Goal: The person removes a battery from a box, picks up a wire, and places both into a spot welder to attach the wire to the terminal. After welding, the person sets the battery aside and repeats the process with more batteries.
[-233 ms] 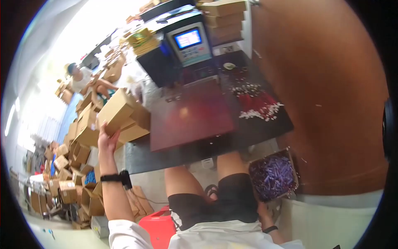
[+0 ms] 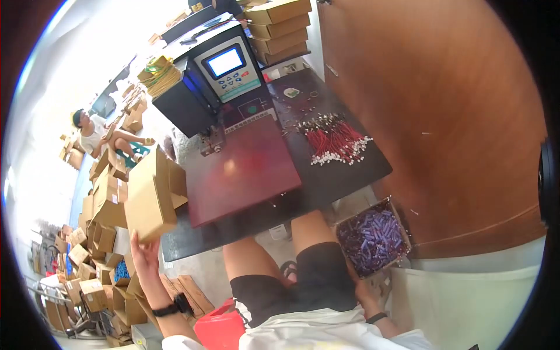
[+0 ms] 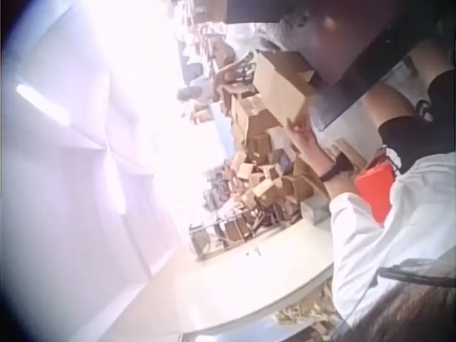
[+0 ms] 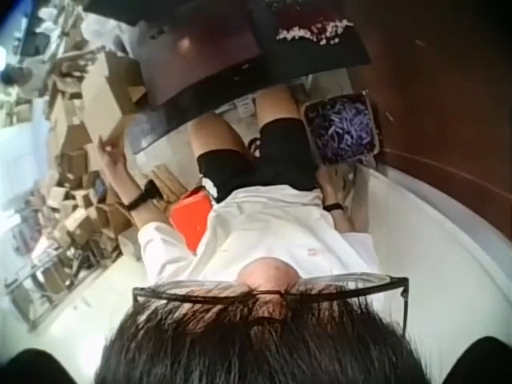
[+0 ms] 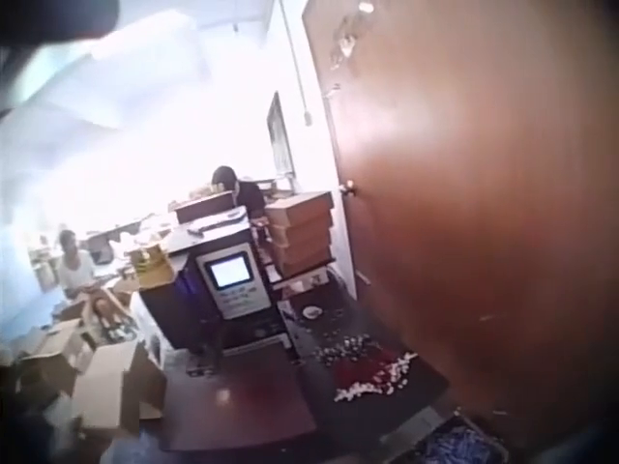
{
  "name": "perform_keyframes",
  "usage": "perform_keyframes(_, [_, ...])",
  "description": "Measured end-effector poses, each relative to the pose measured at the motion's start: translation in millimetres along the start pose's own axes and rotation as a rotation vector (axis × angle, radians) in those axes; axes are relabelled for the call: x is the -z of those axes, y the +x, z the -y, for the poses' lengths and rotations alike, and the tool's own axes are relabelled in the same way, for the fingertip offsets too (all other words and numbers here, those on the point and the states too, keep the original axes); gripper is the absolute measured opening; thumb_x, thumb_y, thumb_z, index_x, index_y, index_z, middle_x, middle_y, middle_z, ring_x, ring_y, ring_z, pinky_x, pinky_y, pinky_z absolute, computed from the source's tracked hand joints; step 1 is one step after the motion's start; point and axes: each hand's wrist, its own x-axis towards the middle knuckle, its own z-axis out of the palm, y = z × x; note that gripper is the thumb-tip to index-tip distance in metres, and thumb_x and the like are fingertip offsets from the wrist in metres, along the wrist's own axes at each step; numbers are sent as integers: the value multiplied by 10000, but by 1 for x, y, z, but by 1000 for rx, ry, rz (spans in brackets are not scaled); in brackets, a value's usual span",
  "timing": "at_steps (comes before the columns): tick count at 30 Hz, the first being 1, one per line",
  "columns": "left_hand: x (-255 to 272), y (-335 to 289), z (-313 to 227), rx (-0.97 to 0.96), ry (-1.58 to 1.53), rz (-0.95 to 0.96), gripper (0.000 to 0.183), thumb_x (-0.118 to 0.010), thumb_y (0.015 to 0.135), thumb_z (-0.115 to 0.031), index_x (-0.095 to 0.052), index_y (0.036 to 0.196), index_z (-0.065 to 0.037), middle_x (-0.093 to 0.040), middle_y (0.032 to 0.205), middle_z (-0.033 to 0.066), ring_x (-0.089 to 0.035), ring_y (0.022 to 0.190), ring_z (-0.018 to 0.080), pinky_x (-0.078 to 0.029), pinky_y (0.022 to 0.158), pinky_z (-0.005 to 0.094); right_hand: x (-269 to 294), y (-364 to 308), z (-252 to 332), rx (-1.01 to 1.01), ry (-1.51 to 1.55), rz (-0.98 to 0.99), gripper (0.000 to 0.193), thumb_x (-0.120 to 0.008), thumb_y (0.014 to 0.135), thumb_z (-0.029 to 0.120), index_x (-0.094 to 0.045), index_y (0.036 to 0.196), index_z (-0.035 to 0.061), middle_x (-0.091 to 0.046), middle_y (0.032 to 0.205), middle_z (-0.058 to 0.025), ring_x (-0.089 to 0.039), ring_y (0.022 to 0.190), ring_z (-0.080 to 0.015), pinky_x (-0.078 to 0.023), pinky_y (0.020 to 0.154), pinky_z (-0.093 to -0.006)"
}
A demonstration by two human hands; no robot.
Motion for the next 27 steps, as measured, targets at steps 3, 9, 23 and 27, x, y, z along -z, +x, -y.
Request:
perform_keyframes(3, [31,-27,23,83,58,-53,563,-694,939,-375,-514,1351,-37,-526,1310,183,-571,1192,337,-610,915,471,-13,13,-49,49,13,4,337,-646,914,94,-682,1228,-22,-737,1114,-166,-671,1038,-255,-508,912,-390])
perform_keyframes(9, [35,-39,55,257,197,7,448,-641,986,-340,-527,1308,-50,-623,1251,183,-660,1081,339,-613,850,468,-14,57,-137,47,-97,28,300,-628,912,73,-682,1192,-20,-735,1092,-133,-654,1006,-230,-502,906,-384])
perform_keyframes(23, [-19,-89,-10,-47,-33,225,524,-638,917,-227,-539,1368,19,-581,1383,191,-543,1301,263,-445,1065,416,-26,47,-96,61,-310,313,273,-624,913,68,-683,1166,-19,-730,1073,-121,-648,989,-226,-501,901,-378])
perform_keyframes(27, [-60,-23,11,-309,685,332,499,-629,935,-246,-560,1375,-19,-529,1464,197,-509,1351,298,-409,1107,424,-12,58,-84,96,-335,326,268,-624,914,68,-683,1160,-19,-729,1068,-119,-647,985,-225,-501,899,-377])
